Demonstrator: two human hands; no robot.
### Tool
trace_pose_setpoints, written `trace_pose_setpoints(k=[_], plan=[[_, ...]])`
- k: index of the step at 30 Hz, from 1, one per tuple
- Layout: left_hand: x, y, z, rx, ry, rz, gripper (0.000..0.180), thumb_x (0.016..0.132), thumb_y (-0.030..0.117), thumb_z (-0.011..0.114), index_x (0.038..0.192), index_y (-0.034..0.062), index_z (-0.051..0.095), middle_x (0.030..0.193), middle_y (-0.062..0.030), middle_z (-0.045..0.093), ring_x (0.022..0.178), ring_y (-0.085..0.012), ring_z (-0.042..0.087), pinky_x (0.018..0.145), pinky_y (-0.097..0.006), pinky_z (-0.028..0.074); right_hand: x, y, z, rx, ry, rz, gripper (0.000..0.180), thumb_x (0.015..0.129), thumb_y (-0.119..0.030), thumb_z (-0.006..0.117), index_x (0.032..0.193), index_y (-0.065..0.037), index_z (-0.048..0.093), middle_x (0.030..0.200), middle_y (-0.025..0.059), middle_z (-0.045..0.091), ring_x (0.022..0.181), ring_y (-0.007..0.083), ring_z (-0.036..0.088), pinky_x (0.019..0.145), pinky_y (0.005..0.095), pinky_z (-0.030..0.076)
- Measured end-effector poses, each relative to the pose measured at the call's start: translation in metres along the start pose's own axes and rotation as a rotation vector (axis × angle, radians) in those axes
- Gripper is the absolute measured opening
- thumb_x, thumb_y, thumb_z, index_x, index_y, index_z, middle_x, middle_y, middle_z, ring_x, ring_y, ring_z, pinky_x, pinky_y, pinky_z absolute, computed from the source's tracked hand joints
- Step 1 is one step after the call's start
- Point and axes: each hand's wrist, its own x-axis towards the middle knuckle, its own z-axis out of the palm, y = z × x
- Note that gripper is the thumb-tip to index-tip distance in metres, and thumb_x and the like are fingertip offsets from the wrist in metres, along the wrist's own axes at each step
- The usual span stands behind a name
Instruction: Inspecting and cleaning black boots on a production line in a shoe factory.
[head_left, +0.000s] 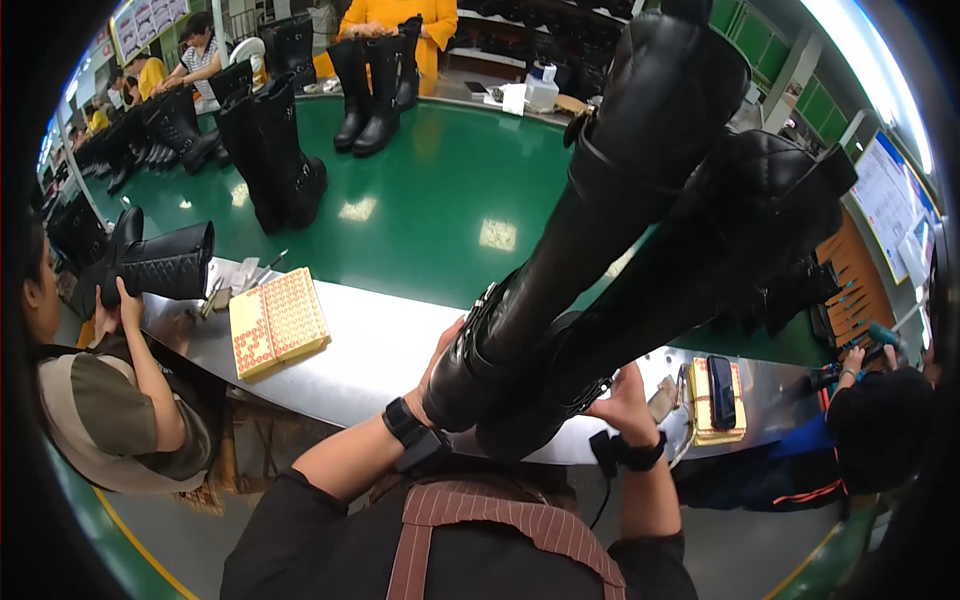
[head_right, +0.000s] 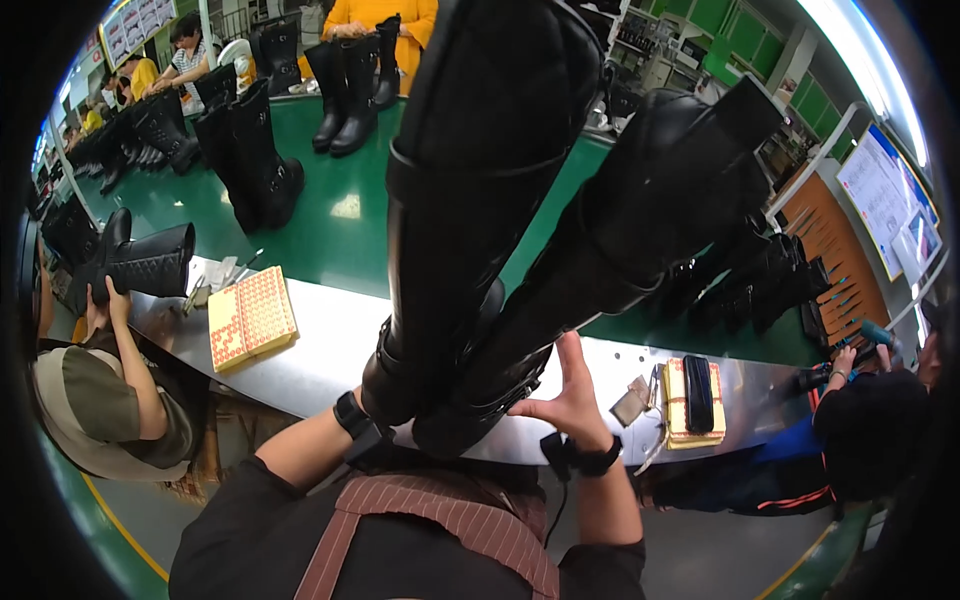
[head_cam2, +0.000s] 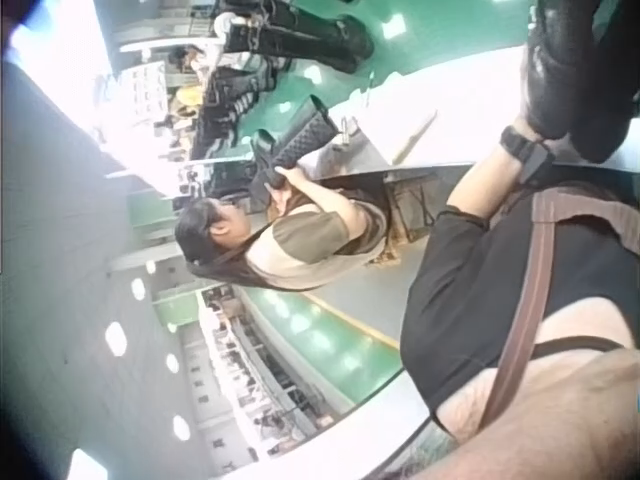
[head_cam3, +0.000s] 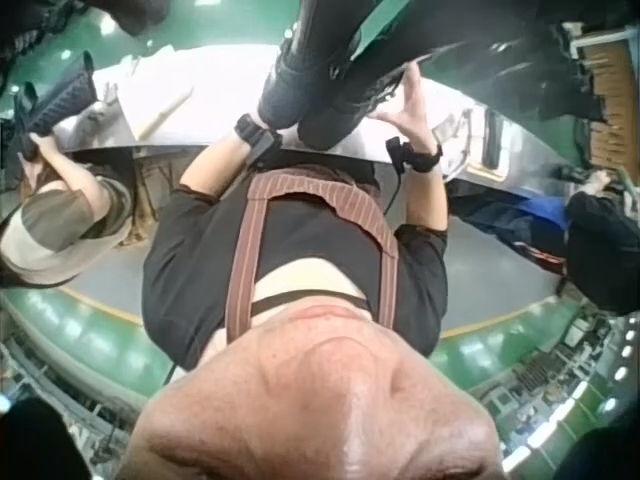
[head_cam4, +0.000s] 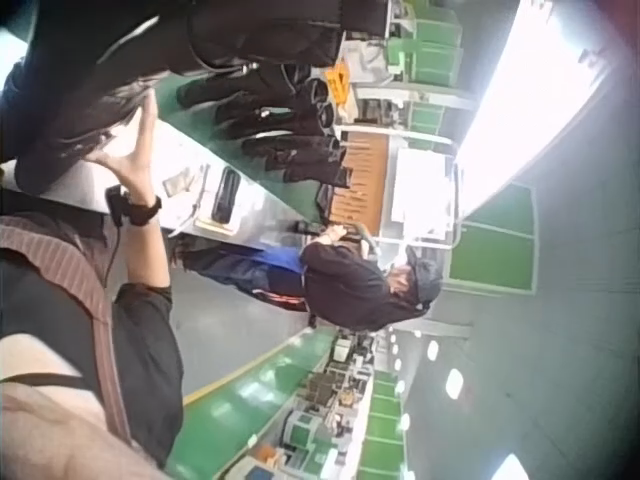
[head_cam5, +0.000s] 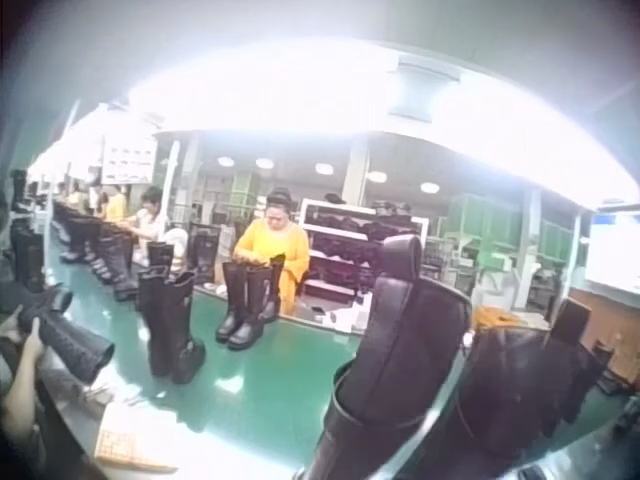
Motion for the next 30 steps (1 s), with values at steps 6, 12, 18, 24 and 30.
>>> trace_pose_setpoints(k=[6, 12, 18, 24, 30], plan=[[0.004, -0.007, 0.024, -0.024, -0.017, -0.086, 0.045, 0.098, 0.012, 0.056, 0.14, 0.0031, 0.043, 0.131, -0.0111, 0.056, 0.117, -0.0183, 0.058, 0.099, -0.032, 0.051, 0.01, 0.001, -0.031, 0.399, -0.32, 0.139, 0.127, 0.052, -0.03, 0.097, 0.149, 0.003, 0.022, 0.154, 0.0151, 0.027, 0.141, 0.0267, 0.032, 0.115, 0.041, 0.027], [-0.005, -0.014, 0.008, -0.42, -0.017, -0.305, 0.045, 0.095, 0.006, 0.058, 0.139, 0.0028, 0.045, 0.131, -0.0087, 0.056, 0.114, -0.0157, 0.06, 0.098, -0.031, 0.05, 0.019, 0.021, -0.038, 0.488, -0.467, -0.015, 0.094, 0.054, -0.019, 0.097, 0.133, 0.002, 0.051, 0.126, 0.0122, 0.06, 0.122, 0.0231, 0.053, 0.103, 0.0377, 0.043], [-0.009, -0.018, -0.006, 0.388, -0.103, -0.208, 0.043, 0.098, 0.014, 0.054, 0.139, 0.0036, 0.046, 0.134, -0.0078, 0.056, 0.117, -0.0148, 0.057, 0.101, -0.031, 0.047, 0.008, 0.018, -0.036, 0.445, -0.509, 0.101, 0.082, 0.059, -0.015, 0.093, 0.13, -0.001, 0.056, 0.123, 0.0117, 0.063, 0.117, 0.0233, 0.056, 0.101, 0.0373, 0.044], [-0.002, 0.042, 0.005, 0.692, 0.291, -0.432, 0.047, 0.101, 0.036, 0.05, 0.138, 0.0078, 0.048, 0.129, -0.0041, 0.055, 0.117, -0.0152, 0.053, 0.102, -0.031, 0.041, -0.001, 0.016, -0.018, 0.475, -0.271, 0.127, 0.073, 0.064, -0.005, 0.088, 0.129, -0.001, 0.055, 0.129, 0.0091, 0.059, 0.118, 0.0231, 0.055, 0.101, 0.0385, 0.045], [-0.011, 0.078, 0.107, 1.51, -0.245, 0.816, 0.058, 0.078, 0.017, 0.077, 0.131, 0.0054, 0.058, 0.115, -0.008, 0.059, 0.103, -0.0223, 0.054, 0.094, -0.035, 0.042, 0.005, 0.0, -0.016, 0.393, -0.247, 0.159, 0.072, 0.068, -0.004, 0.085, 0.132, -0.001, 0.052, 0.129, 0.01, 0.058, 0.12, 0.0245, 0.055, 0.104, 0.0397, 0.045]])
